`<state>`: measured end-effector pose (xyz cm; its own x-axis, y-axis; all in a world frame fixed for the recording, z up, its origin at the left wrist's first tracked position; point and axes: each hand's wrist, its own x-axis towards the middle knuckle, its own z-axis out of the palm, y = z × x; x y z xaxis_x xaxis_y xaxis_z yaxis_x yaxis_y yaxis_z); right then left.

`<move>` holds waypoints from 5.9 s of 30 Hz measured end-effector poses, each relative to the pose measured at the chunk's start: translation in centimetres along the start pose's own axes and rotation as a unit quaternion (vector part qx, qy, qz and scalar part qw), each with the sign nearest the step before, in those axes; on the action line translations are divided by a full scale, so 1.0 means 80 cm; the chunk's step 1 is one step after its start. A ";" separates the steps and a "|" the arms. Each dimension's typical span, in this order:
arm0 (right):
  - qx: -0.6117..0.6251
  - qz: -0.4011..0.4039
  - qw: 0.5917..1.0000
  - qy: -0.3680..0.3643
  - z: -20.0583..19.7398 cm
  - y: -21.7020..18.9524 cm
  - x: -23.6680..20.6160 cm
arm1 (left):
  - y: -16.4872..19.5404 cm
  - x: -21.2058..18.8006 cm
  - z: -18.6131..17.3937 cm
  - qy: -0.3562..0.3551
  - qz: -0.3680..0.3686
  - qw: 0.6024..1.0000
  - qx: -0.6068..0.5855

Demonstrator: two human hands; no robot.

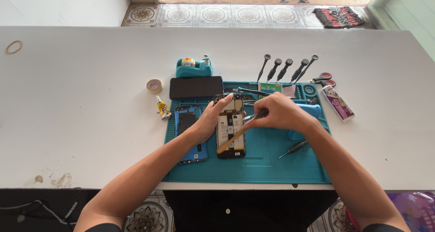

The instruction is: The person uses a wooden spudger to pry and separate internal components of a disassembled smartphone. They work around the battery and motherboard area, carefully lifting and adjusting parts while holding the phone steady with the other hand.

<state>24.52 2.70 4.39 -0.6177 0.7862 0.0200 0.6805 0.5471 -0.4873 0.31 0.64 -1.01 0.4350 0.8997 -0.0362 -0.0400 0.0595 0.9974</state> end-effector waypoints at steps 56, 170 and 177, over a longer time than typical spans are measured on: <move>0.005 0.052 0.998 -0.020 -0.015 0.021 0.002 | -0.002 0.000 -0.004 -0.060 0.009 0.997 -0.053; 0.003 0.036 0.999 0.032 -0.028 0.021 -0.002 | 0.001 -0.003 0.002 -0.057 0.023 0.997 0.051; 0.045 0.101 0.991 0.078 -0.048 0.035 -0.005 | 0.005 -0.003 0.004 -0.036 -0.005 0.996 0.085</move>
<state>28.20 4.98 6.39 -0.3992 0.9158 0.0454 0.7418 0.3516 -0.5710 0.45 0.34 -0.57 0.4980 0.8659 -0.0475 0.1143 -0.0112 0.9934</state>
